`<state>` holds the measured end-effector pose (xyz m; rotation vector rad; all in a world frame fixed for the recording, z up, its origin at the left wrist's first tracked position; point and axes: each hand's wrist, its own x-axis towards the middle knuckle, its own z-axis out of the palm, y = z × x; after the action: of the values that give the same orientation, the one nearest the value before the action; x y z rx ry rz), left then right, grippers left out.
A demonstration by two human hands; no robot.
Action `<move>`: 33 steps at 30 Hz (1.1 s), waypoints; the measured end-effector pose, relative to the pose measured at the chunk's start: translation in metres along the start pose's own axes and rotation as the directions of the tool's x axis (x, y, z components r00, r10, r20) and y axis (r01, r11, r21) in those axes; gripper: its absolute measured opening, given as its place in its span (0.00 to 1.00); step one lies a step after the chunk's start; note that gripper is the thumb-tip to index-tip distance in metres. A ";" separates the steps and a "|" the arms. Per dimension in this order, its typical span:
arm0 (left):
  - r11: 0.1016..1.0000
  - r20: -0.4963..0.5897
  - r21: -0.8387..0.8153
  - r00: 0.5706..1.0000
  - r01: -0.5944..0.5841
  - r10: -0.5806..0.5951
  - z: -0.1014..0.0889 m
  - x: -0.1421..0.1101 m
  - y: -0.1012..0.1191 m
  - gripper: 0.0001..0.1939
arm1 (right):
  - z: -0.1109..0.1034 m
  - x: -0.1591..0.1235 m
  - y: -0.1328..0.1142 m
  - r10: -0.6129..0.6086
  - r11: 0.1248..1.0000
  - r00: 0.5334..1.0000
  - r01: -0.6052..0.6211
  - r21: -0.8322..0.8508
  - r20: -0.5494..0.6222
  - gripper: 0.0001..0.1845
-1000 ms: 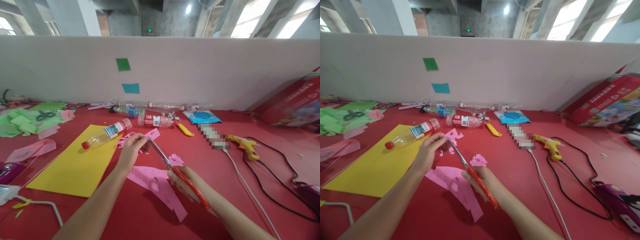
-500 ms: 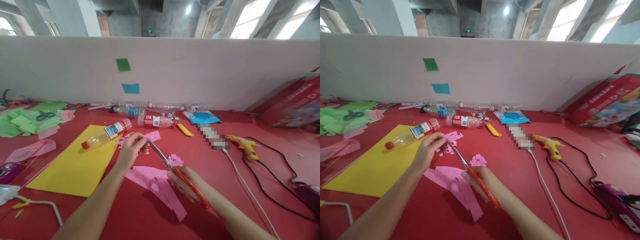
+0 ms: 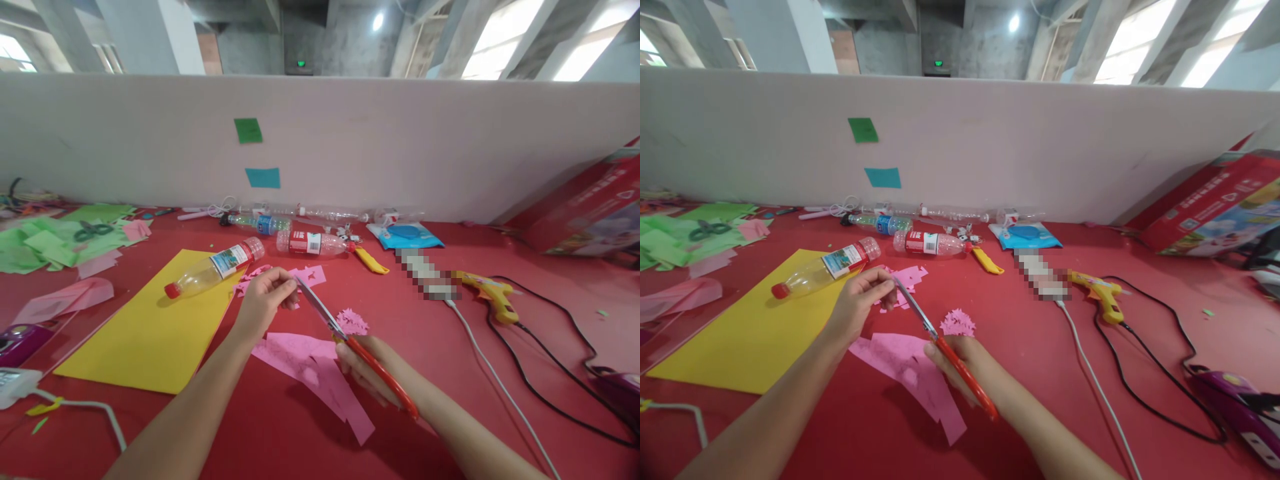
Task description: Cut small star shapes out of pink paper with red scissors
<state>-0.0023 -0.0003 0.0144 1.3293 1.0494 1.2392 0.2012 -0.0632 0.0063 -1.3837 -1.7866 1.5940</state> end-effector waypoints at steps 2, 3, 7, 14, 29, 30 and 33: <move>1.000 -0.006 -0.012 1.000 0.005 -0.005 0.000 0.000 0.000 0.07 | 0.000 0.001 0.000 -0.002 1.000 1.000 0.002 0.007 0.001 0.24; 1.000 -0.007 -0.016 1.000 0.007 -0.007 0.000 0.000 0.000 0.07 | 0.000 0.001 0.000 -0.009 1.000 1.000 0.009 0.006 0.002 0.23; 0.999 -0.011 -0.033 1.000 0.014 -0.014 0.001 0.001 -0.001 0.07 | 0.000 0.001 -0.002 -0.021 1.000 1.000 0.021 0.002 -0.002 0.22; 0.999 -0.010 -0.044 1.000 0.014 -0.015 0.000 0.002 -0.003 0.07 | 0.001 0.002 0.000 0.005 1.000 1.000 -0.005 -0.005 -0.021 0.21; 1.000 -0.016 -0.028 1.000 0.008 -0.008 0.000 0.001 -0.003 0.07 | -0.002 0.011 0.012 -0.081 0.996 0.995 0.079 -0.048 -0.054 0.28; 1.000 -0.018 -0.019 1.000 0.003 -0.003 0.001 0.001 -0.002 0.07 | -0.002 0.011 0.011 -0.083 0.995 0.995 0.080 -0.050 -0.056 0.28; 1.000 -0.048 0.010 0.999 -0.015 0.015 0.002 0.000 0.001 0.06 | -0.003 0.009 0.009 -0.046 0.998 0.997 0.044 -0.043 -0.062 0.27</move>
<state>-0.0004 -0.0003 0.0155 1.3227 1.0820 1.2839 0.2032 -0.0552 -0.0034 -1.3865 -1.8100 1.4818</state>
